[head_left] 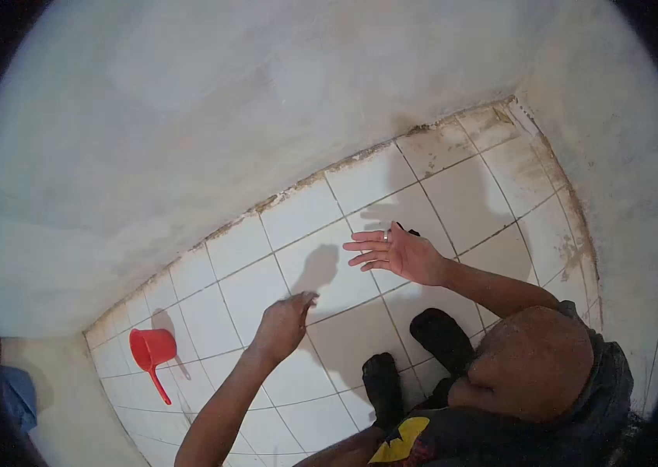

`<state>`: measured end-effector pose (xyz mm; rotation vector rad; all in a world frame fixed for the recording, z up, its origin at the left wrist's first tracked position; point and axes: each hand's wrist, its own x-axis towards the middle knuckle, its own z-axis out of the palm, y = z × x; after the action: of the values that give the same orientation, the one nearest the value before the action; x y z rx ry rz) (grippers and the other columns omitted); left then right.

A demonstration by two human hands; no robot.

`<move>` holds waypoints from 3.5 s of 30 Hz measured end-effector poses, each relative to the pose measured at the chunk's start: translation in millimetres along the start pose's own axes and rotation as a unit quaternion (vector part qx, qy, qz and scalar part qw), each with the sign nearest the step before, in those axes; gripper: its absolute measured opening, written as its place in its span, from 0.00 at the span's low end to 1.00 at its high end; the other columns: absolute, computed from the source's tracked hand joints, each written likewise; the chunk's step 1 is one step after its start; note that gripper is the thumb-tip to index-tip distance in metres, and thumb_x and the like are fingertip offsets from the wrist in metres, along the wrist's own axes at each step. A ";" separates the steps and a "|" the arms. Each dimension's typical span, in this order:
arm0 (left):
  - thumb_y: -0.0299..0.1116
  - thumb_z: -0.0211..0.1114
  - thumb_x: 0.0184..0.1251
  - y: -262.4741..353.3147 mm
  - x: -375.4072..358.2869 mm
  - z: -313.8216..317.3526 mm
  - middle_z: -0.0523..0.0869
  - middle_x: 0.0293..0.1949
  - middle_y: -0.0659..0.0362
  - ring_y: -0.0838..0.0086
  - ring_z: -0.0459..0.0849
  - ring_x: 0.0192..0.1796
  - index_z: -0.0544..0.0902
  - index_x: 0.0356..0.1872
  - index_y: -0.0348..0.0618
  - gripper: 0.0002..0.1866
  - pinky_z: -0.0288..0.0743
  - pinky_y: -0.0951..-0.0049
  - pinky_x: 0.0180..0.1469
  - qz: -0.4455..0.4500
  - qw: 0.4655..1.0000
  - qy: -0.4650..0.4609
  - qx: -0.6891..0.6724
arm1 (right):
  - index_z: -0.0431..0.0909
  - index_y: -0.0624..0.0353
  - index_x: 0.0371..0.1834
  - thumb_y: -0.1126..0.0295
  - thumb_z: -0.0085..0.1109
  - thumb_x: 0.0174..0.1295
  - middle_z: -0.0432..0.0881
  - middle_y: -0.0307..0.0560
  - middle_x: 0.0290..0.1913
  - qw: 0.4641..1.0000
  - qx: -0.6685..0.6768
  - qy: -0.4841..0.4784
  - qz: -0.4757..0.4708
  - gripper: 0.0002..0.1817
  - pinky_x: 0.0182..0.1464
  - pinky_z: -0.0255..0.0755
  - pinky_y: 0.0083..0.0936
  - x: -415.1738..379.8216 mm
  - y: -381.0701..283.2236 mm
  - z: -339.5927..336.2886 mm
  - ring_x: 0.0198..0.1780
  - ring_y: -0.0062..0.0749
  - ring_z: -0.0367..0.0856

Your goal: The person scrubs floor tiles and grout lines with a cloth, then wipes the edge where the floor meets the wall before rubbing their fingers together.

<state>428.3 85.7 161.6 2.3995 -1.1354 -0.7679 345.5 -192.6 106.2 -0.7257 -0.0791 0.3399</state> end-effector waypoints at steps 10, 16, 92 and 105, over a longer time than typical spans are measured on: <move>0.51 0.55 0.69 70.3 48.1 42.5 0.66 0.68 0.46 0.57 0.58 0.73 0.70 0.64 0.36 0.31 0.49 0.58 0.74 0.330 0.912 0.095 0.223 | 0.45 0.68 0.74 0.33 0.22 0.67 0.49 0.59 0.76 0.989 0.144 -0.016 0.031 0.48 0.76 0.42 0.37 -21.4 0.6 43.9 0.76 0.42 0.50; 0.49 0.52 0.70 60.0 57.1 66.1 0.70 0.66 0.51 0.62 0.61 0.72 0.72 0.64 0.40 0.28 0.47 0.60 0.75 0.412 0.847 0.122 0.313 | 0.49 0.68 0.73 0.36 0.28 0.69 0.51 0.56 0.75 0.980 0.157 -0.063 0.107 0.45 0.74 0.46 0.40 -30.5 -4.5 49.2 0.75 0.41 0.54; 0.38 0.71 0.47 99.5 29.9 57.0 0.81 0.35 0.47 0.53 0.79 0.45 0.78 0.37 0.35 0.20 0.69 0.55 0.53 0.084 0.996 0.027 0.035 | 0.51 0.58 0.73 0.65 0.70 0.48 0.48 0.57 0.74 0.756 -0.632 0.089 -0.145 0.49 0.72 0.47 0.48 -17.8 7.2 55.6 0.75 0.52 0.48; 0.40 0.67 0.52 82.9 16.7 62.0 0.85 0.35 0.48 0.53 0.84 0.38 0.81 0.37 0.41 0.15 0.75 0.55 0.46 0.177 0.967 -0.181 0.025 | 0.67 0.57 0.65 0.76 0.70 0.44 0.78 0.53 0.57 0.898 -0.426 -0.061 -0.091 0.39 0.62 0.69 0.35 -38.0 45.3 54.8 0.59 0.41 0.77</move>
<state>350.2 16.2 152.8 2.0519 -1.6861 -1.0869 286.9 -138.8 119.0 -1.5552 -0.4318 0.1557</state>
